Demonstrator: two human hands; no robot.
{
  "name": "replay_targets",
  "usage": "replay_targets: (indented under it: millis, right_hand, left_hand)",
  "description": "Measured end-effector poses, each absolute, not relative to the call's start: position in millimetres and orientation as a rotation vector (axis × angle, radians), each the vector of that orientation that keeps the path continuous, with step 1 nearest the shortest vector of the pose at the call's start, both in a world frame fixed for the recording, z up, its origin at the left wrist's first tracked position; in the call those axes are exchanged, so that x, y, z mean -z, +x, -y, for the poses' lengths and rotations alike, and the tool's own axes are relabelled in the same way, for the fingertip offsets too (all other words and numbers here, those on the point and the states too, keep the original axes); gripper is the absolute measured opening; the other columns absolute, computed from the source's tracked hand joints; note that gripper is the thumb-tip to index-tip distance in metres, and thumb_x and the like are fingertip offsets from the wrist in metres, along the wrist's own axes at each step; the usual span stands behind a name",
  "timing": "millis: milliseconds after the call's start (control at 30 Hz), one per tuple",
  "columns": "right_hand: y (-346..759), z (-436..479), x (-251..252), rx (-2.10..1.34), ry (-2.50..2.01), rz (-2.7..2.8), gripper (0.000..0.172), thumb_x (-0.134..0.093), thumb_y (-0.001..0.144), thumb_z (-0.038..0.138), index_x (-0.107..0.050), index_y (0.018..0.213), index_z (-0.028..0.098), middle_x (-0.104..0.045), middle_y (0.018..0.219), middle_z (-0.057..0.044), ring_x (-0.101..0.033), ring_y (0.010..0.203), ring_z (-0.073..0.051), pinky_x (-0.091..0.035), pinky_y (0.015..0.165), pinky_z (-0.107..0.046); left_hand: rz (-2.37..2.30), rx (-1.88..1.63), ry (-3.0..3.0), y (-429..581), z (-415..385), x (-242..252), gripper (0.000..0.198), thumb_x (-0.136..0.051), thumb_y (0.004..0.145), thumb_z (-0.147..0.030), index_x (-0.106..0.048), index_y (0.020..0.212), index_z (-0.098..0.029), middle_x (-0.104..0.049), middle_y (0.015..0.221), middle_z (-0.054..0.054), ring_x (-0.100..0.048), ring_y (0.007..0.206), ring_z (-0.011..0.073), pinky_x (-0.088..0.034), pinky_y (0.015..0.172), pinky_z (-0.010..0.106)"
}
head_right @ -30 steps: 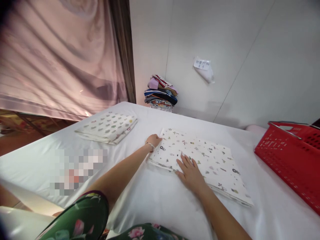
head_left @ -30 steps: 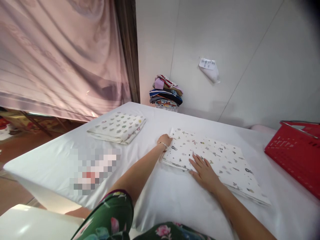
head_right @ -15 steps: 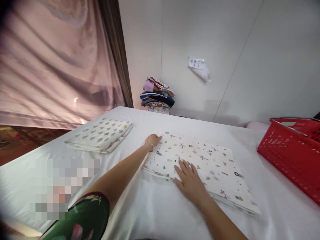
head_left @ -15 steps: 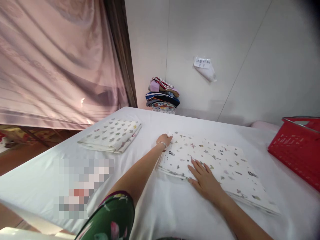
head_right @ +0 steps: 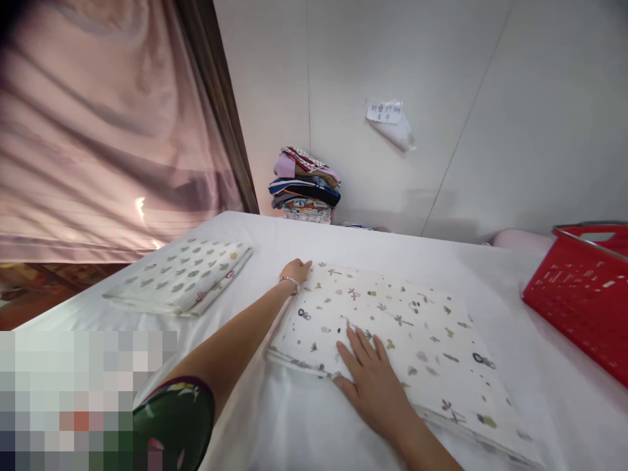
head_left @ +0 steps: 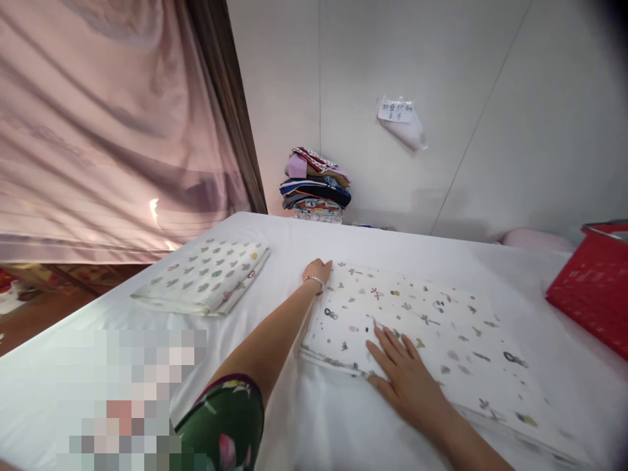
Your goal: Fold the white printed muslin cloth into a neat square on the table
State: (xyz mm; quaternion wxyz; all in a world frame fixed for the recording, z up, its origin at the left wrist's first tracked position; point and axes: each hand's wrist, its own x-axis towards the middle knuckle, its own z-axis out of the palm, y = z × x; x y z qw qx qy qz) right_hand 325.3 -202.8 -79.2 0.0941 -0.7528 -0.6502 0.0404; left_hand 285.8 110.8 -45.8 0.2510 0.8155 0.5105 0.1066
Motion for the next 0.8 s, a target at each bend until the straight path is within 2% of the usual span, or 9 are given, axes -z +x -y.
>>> replay_targets:
  millis: [100, 267, 400, 467, 567, 667, 800]
  right_hand:
    - [325.8, 202.5, 80.3, -0.113, -2.232, 1.929, 0.057, -0.028, 0.090, 0.054, -0.022, 0.142, 0.033, -0.005, 0.150, 0.000, -0.010, 0.137, -0.026, -0.012, 0.109, -0.049]
    - [325.3, 203.0, 81.1, -0.075, -2.220, 1.940, 0.056, -0.031, 0.090, 0.052, -0.020, 0.142, 0.034, -0.007, 0.150, -0.001, -0.012, 0.137, -0.026, -0.014, 0.109, -0.050]
    - [324.8, 203.3, 81.6, -0.036, -2.196, 1.942, 0.056, -0.032, 0.091, 0.051, -0.021, 0.142, 0.032, -0.008, 0.150, -0.001, -0.013, 0.136, -0.026, -0.014, 0.109, -0.050]
    - [325.1, 203.2, 81.8, -0.025, -2.192, 1.938, 0.056, -0.033, 0.090, 0.051, -0.023, 0.142, 0.032, -0.009, 0.150, -0.002, -0.013, 0.136, -0.027, -0.015, 0.109, -0.050]
    - [325.3, 203.0, 80.6, -0.025, -2.192, 1.939, 0.055, -0.033, 0.091, 0.050, -0.024, 0.142, 0.031, -0.010, 0.150, -0.003, -0.013, 0.136, -0.027, -0.016, 0.108, -0.050]
    - [324.6, 202.9, 77.2, -0.022, -2.195, 1.950, 0.054, -0.032, 0.091, 0.049, -0.027, 0.141, 0.029, -0.013, 0.150, -0.004, -0.013, 0.136, -0.026, -0.017, 0.108, -0.050]
    - [323.5, 202.8, 72.7, -0.005, -2.215, 1.962, 0.054, -0.030, 0.092, 0.050, -0.031, 0.140, 0.026, -0.017, 0.149, -0.008, -0.013, 0.136, -0.027, -0.018, 0.107, -0.051]
  left_hand:
    - [-1.377, -0.294, 2.249, 297.0, -116.3, 45.5, 0.042, -0.039, 0.083, -0.054, -0.061, 0.093, -0.019, -0.067, 0.098, 0.011, -0.061, 0.092, 0.0229, -0.044, 0.073, 0.031]
    - [-1.431, -0.268, 2.272, 309.5, -125.6, 51.1, 0.031, -0.043, 0.083, -0.038, -0.061, 0.096, -0.017, -0.065, 0.103, 0.015, -0.060, 0.097, 0.0257, -0.044, 0.075, 0.033]
    - [-1.424, -0.293, 2.317, 310.3, -125.9, 50.0, 0.033, -0.040, 0.085, -0.036, -0.060, 0.101, -0.015, -0.063, 0.106, 0.015, -0.059, 0.099, 0.0258, -0.045, 0.079, 0.035]
    - [-1.350, -0.359, 2.387, 309.8, -121.1, 50.2, 0.038, -0.038, 0.086, -0.040, -0.056, 0.111, -0.018, -0.057, 0.120, 0.013, -0.051, 0.111, 0.0234, -0.040, 0.090, 0.035]
    - [-1.024, -0.350, 2.624, 309.8, -112.7, 56.7, 0.049, -0.035, 0.086, -0.050, -0.043, 0.128, -0.025, -0.039, 0.140, 0.006, -0.030, 0.130, 0.0214, -0.024, 0.106, 0.039]
    - [-0.806, -0.096, 2.750, 313.0, -110.8, 64.2, 0.053, -0.028, 0.087, -0.053, -0.037, 0.133, -0.029, -0.026, 0.147, 0.004, -0.017, 0.136, 0.0245, -0.013, 0.107, 0.052]
    - [-0.837, 0.019, 2.705, 316.1, -112.3, 57.2, 0.059, -0.025, 0.086, -0.057, -0.034, 0.136, -0.027, -0.020, 0.149, 0.008, -0.013, 0.136, 0.0289, -0.015, 0.104, 0.057]
